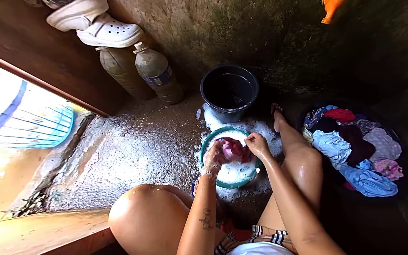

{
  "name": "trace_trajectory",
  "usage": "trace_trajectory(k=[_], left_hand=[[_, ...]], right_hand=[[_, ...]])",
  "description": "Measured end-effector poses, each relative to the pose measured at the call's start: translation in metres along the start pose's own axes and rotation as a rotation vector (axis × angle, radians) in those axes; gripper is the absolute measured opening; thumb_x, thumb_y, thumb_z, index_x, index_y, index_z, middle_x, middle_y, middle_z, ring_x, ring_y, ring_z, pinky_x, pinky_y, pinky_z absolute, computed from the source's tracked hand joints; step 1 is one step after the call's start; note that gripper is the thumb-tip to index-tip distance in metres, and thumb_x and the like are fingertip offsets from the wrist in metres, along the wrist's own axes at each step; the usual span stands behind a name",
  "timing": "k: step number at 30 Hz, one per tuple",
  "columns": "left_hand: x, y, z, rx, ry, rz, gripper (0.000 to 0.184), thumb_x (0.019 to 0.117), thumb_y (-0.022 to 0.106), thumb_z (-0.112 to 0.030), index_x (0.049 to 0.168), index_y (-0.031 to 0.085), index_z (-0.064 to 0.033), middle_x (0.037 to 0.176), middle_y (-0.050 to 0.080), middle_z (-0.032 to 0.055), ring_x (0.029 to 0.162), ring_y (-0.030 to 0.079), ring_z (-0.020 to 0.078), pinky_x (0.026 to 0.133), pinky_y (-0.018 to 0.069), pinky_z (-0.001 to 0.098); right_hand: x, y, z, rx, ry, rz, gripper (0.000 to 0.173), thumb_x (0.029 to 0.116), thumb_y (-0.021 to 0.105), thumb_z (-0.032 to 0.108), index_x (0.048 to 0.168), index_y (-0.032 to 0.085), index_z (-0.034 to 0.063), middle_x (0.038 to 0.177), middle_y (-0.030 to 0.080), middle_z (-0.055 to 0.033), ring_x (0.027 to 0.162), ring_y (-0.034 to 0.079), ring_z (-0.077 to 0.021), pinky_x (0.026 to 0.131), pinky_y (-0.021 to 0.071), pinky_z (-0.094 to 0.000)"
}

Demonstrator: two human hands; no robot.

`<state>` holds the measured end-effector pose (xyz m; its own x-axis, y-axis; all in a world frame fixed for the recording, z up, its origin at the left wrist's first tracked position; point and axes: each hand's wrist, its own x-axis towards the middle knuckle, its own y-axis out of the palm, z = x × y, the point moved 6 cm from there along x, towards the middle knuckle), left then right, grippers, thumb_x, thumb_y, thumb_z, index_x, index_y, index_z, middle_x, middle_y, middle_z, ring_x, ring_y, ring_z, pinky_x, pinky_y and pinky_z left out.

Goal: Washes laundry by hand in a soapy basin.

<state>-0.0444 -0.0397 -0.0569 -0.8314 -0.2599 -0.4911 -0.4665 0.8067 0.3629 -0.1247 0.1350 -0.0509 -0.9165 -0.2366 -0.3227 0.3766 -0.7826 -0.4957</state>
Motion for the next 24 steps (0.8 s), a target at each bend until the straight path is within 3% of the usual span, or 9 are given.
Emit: trace_trajectory(k=[3, 6, 9, 12, 14, 15, 19, 21, 24], left_hand=[[-0.006, 0.015, -0.009, 0.108, 0.089, 0.045, 0.016, 0.1016, 0.056, -0.010, 0.112, 0.060, 0.0021, 0.087, 0.068, 0.0077, 0.078, 0.068, 0.0150, 0.075, 0.0591, 0.0343], [-0.026, 0.034, -0.024, 0.490, 0.201, 0.152, 0.037, 0.0882, 0.071, -0.005, 0.120, 0.059, 0.0080, 0.101, 0.069, 0.0127, 0.092, 0.068, 0.0155, 0.086, 0.0584, 0.0350], [-0.052, 0.057, -0.026, 0.894, 0.258, 0.327, 0.041, 0.0878, 0.076, -0.017, 0.120, 0.064, 0.0057, 0.108, 0.071, 0.0148, 0.101, 0.068, 0.0174, 0.095, 0.0554, 0.0382], [-0.060, 0.064, -0.017, 1.051, 0.322, 0.390, 0.045, 0.0799, 0.077, -0.012, 0.119, 0.064, 0.0056, 0.109, 0.071, 0.0174, 0.103, 0.069, 0.0239, 0.096, 0.0542, 0.0437], [-0.061, 0.063, -0.017, 1.118, 0.356, 0.335, 0.051, 0.0796, 0.078, -0.013, 0.125, 0.063, 0.0053, 0.115, 0.070, 0.0189, 0.111, 0.068, 0.0267, 0.103, 0.0513, 0.0452], [-0.062, 0.063, -0.018, 1.161, 0.356, 0.310, 0.053, 0.0808, 0.079, -0.016, 0.127, 0.062, 0.0040, 0.117, 0.070, 0.0189, 0.113, 0.067, 0.0274, 0.104, 0.0509, 0.0458], [-0.069, 0.064, -0.025, 1.365, 0.221, 0.197, 0.055, 0.0925, 0.070, -0.019, 0.141, 0.053, 0.0011, 0.121, 0.068, 0.0239, 0.116, 0.065, 0.0382, 0.103, 0.0493, 0.0548], [-0.061, 0.049, -0.034, 1.378, 0.278, 0.040, 0.044, 0.0940, 0.068, -0.019, 0.132, 0.059, 0.0009, 0.116, 0.069, 0.0236, 0.112, 0.067, 0.0396, 0.099, 0.0510, 0.0576], [-0.029, 0.001, -0.048, 1.274, 0.352, -0.217, 0.051, 0.0845, 0.078, -0.026, 0.122, 0.063, 0.0049, 0.120, 0.066, 0.0265, 0.115, 0.063, 0.0418, 0.100, 0.0491, 0.0597]], right_hand=[[-0.010, 0.044, 0.008, 0.555, -0.091, 0.206, 0.022, 0.1010, 0.051, 0.005, 0.106, 0.067, -0.0098, 0.095, 0.070, -0.0142, 0.087, 0.067, -0.0157, 0.084, 0.0569, -0.0343], [-0.025, 0.072, 0.014, 0.816, -0.130, 0.272, 0.025, 0.1045, 0.042, 0.003, 0.121, 0.059, -0.0070, 0.102, 0.068, -0.0088, 0.092, 0.065, -0.0090, 0.086, 0.0560, -0.0286], [-0.043, 0.065, 0.014, 0.403, -0.204, 0.151, 0.036, 0.0984, 0.057, 0.002, 0.130, 0.055, -0.0155, 0.122, 0.065, -0.0212, 0.113, 0.061, -0.0120, 0.101, 0.0475, -0.0231], [-0.032, 0.064, 0.017, 0.061, -0.023, 0.016, 0.036, 0.1042, 0.049, 0.007, 0.133, 0.055, -0.0154, 0.130, 0.062, -0.0284, 0.123, 0.060, -0.0251, 0.108, 0.0443, -0.0331], [-0.022, 0.072, 0.005, 0.014, 0.015, 0.004, 0.036, 0.1067, 0.046, 0.011, 0.133, 0.054, -0.0117, 0.126, 0.062, -0.0238, 0.117, 0.060, -0.0191, 0.104, 0.0451, -0.0283], [-0.020, 0.072, 0.000, -0.035, 0.000, 0.021, 0.038, 0.1061, 0.047, 0.014, 0.132, 0.056, -0.0122, 0.126, 0.063, -0.0252, 0.117, 0.061, -0.0223, 0.104, 0.0459, -0.0325], [-0.035, 0.062, 0.019, -0.095, 0.020, 0.202, 0.046, 0.1075, 0.049, 0.017, 0.144, 0.048, -0.0114, 0.143, 0.055, -0.0287, 0.136, 0.052, -0.0320, 0.116, 0.0375, -0.0411], [-0.023, 0.073, 0.019, -0.023, -0.105, 0.122, 0.040, 0.1053, 0.051, 0.018, 0.136, 0.058, -0.0058, 0.129, 0.065, -0.0226, 0.121, 0.062, -0.0235, 0.106, 0.0473, -0.0354], [-0.029, 0.072, 0.025, -0.044, -0.022, 0.400, 0.034, 0.1033, 0.054, 0.014, 0.126, 0.062, -0.0103, 0.123, 0.064, -0.0278, 0.115, 0.061, -0.0324, 0.103, 0.0455, -0.0494]])
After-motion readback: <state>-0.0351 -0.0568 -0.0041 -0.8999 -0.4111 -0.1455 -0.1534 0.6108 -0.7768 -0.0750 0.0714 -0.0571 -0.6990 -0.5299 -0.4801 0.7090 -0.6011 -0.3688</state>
